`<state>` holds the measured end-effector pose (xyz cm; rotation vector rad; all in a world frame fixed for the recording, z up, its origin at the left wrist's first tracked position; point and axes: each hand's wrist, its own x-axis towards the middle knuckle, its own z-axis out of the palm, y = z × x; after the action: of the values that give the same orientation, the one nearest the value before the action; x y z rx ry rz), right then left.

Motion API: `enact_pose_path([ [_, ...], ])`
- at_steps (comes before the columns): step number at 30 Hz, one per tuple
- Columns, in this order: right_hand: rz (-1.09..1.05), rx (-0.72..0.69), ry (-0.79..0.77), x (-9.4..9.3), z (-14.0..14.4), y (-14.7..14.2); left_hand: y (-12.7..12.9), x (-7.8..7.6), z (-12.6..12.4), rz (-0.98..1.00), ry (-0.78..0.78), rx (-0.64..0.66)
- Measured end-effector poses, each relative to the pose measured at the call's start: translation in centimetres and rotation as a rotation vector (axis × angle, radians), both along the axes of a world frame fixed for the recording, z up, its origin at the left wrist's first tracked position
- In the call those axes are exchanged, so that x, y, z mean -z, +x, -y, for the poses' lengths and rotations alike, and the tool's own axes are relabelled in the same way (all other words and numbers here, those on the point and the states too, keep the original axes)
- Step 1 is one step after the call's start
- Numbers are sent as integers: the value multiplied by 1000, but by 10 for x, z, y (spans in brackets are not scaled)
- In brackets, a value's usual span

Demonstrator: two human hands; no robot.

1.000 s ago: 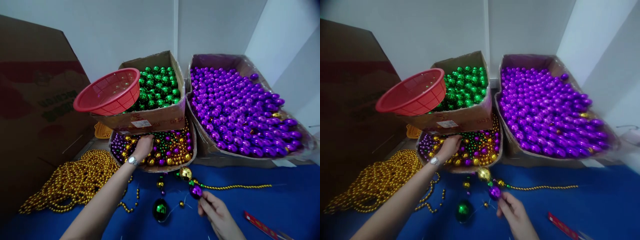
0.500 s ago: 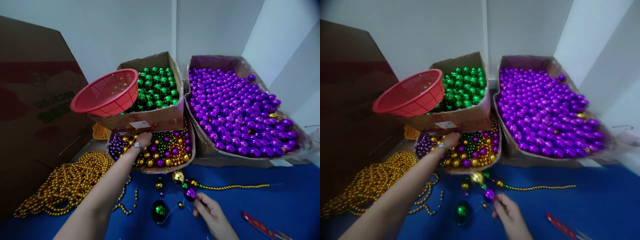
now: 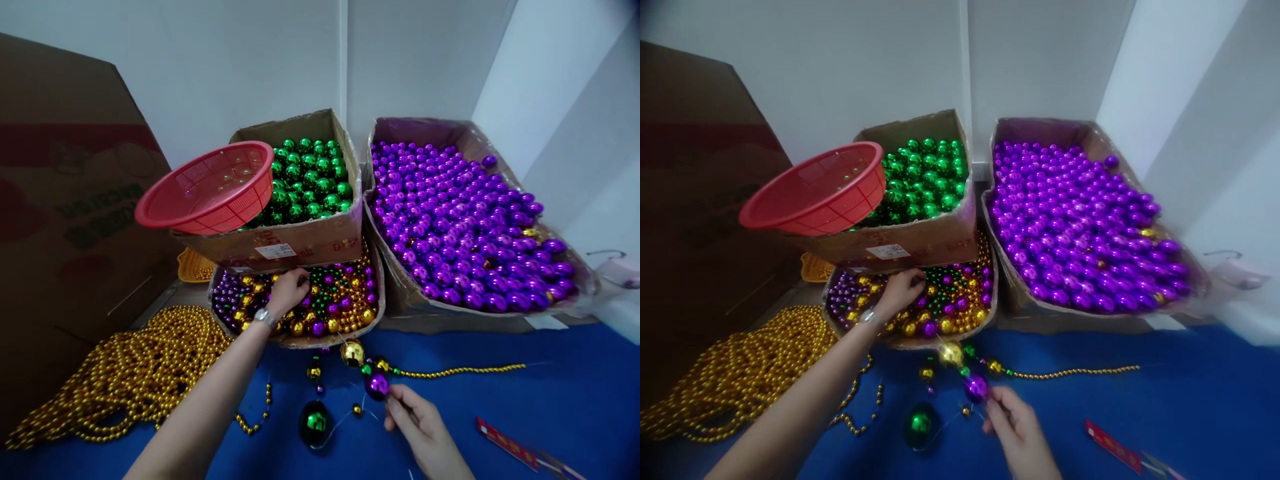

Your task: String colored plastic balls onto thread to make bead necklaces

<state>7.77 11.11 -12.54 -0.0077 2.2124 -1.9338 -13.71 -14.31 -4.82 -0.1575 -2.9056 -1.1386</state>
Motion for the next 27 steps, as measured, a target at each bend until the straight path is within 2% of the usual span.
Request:
enact_pose_path([
  [5, -39, 52, 66, -8, -2, -2, 62, -2, -17, 64, 454, 85],
  [9, -84, 66, 113, -10, -2, -4, 92, -1, -27, 388, 1101, 120],
  [11, -93, 69, 133, -10, -2, -3, 99, -1, -31, 488, 1283, 120],
  [14, -97, 72, 151, -10, -2, -2, 106, -2, -35, 527, 1347, 124],
  [19, -101, 71, 166, -13, -2, -1, 113, -2, -40, 521, 1322, 99],
  [24, -129, 87, 210, -14, -4, 0, 116, -1, -40, 464, 1229, 108],
  [27, -154, 113, 234, -13, -5, 1, 118, -2, -41, 333, 1083, 124],
])
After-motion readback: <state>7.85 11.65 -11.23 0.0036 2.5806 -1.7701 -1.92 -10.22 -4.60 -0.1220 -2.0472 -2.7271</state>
